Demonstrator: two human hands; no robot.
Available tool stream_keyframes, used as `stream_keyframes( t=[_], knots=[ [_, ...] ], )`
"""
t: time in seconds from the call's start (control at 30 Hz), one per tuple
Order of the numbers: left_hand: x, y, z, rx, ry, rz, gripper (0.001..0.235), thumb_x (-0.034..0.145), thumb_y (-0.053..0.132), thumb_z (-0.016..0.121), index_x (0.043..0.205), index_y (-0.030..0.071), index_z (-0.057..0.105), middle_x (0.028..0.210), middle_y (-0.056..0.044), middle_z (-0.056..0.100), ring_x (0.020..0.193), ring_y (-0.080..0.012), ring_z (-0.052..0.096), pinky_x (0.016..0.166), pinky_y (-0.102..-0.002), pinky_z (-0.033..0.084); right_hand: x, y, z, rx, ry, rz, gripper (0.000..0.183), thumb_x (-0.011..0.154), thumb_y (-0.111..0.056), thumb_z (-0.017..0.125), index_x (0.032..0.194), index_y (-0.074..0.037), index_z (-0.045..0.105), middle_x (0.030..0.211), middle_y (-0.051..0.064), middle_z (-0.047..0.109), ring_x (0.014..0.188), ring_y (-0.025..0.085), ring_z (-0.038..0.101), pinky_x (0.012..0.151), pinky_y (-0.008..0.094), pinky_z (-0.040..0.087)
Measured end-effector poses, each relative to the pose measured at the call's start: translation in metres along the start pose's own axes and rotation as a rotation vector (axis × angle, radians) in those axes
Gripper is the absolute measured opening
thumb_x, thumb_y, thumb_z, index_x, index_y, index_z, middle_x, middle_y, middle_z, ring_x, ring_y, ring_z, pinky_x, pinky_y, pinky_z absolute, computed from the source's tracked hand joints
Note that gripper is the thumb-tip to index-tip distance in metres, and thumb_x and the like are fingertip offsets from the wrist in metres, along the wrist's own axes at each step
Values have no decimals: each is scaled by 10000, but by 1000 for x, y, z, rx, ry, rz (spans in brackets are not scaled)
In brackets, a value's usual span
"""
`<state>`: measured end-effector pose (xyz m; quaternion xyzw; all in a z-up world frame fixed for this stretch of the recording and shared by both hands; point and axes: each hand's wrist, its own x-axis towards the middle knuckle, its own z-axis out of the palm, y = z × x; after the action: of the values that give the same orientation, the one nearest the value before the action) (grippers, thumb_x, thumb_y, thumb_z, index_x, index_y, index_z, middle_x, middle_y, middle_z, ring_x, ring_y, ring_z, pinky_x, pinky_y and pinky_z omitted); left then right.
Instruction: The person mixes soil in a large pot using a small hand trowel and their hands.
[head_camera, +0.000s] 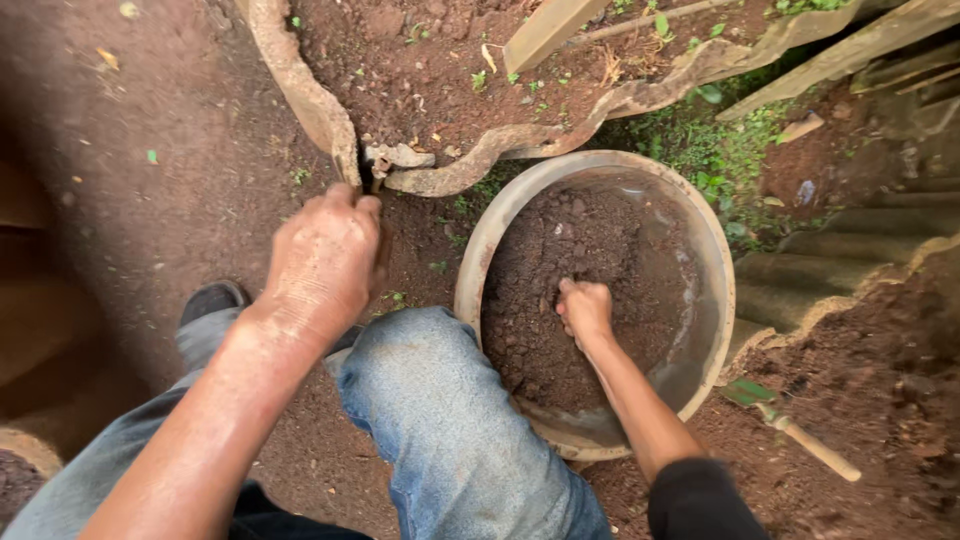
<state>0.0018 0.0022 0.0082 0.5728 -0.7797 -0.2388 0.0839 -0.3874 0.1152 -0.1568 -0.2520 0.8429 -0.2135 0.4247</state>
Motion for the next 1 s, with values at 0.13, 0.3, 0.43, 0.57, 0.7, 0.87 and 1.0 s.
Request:
stream_keyframes(
  t=[0.13,0.3,0.43,0.57,0.7,0.87,1.0],
  knots=[
    [7,4,8,22,-48,46,393,712,80,776,1074,-10,651,1045,-220,637,997,-395,664,856,-491,571,-31,-3,-9,292,-76,39,334,987,-240,637,702,-75,577,561,19,535,376,79,359,334,276,230],
    [22,6,18,44,-80,84,380,733,99,789,1065,-17,644,1086,-234,635,1023,-398,661,866,-493,572,-67,-28,-50,309,-87,48,333,990,-239,638,705,-80,577,556,18,538,374,71,363,331,268,229],
    [23,10,26,92,-172,35,455,745,97,816,1136,-23,616,1081,-221,630,988,-370,665,855,-460,586,-117,-6,-96,162,-86,96,385,984,-269,638,665,-65,576,510,27,523,336,93,331,315,289,207],
    [9,9,18,88,-101,50,421,681,49,820,1056,-3,636,1044,-193,639,1001,-349,664,870,-434,585,-155,9,-144,22,-130,272,443,923,-341,699,648,-2,622,447,53,515,290,131,346,303,300,203],
    [6,4,7,87,-27,50,385,670,29,813,1017,22,646,1049,-197,639,986,-350,674,843,-434,594,-115,-70,-185,-150,-262,346,363,871,-309,771,740,27,732,527,89,610,332,146,368,331,298,233],
    [-7,-15,15,66,-4,64,337,697,14,793,1002,24,651,1033,-192,661,961,-363,688,814,-452,597,6,-319,-196,-206,29,-163,264,986,-246,627,829,-39,671,593,72,606,392,137,415,365,299,295],
    [-3,-21,10,-11,-9,-14,358,701,42,797,1030,26,656,1053,-211,656,989,-376,680,841,-473,586,-18,-271,-149,-322,81,-93,225,996,-181,599,884,4,662,591,104,609,398,152,442,363,328,315]
  ],
)
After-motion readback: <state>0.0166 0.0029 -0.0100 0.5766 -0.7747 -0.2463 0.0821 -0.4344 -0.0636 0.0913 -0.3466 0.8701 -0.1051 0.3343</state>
